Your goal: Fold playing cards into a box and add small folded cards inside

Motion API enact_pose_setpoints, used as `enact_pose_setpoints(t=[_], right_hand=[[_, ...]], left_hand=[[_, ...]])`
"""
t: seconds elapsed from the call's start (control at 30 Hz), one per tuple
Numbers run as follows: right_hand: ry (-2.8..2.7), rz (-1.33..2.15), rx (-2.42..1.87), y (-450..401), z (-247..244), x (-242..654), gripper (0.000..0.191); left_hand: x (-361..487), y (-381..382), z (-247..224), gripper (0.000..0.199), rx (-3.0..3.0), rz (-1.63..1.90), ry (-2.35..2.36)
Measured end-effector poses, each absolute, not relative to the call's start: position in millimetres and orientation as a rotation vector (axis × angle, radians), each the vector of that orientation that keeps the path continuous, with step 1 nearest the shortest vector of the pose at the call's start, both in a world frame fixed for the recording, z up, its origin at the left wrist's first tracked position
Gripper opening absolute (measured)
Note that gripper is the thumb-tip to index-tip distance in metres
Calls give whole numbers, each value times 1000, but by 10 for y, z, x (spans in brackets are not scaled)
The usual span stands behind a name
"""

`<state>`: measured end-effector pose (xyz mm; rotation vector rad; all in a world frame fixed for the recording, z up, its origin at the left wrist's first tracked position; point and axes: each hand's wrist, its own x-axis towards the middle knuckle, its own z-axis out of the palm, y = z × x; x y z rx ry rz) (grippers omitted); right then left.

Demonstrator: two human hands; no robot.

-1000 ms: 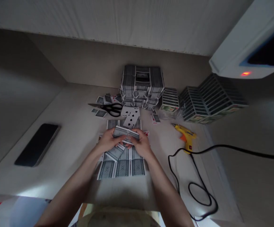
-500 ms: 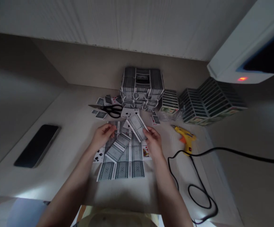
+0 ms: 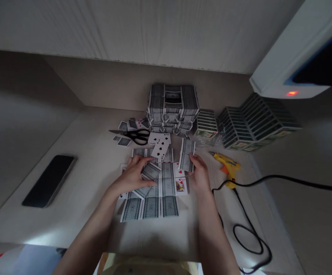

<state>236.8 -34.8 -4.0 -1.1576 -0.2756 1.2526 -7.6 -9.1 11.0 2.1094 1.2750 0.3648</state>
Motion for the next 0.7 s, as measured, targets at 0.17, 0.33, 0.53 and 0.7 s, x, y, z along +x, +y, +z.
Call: enact_pose_setpoints(t=[0.17, 0.33, 0.53, 0.7], right_hand=[[-291, 1169, -1207, -336, -43, 2377, 11], [-347, 1221, -1228, -344, -18, 2363, 13], [-429, 1256, -1221, -351, 2, 2375, 20], [-430, 1323, -1132, -368, 23, 2373, 23]], left_hand=[[-50, -129, 129, 79, 2187, 318, 1298], [-94, -113, 112, 69, 2211, 324, 1266], [-108, -93, 109, 64, 2212, 323, 1263], [-119, -72, 66, 63, 2212, 324, 1248]])
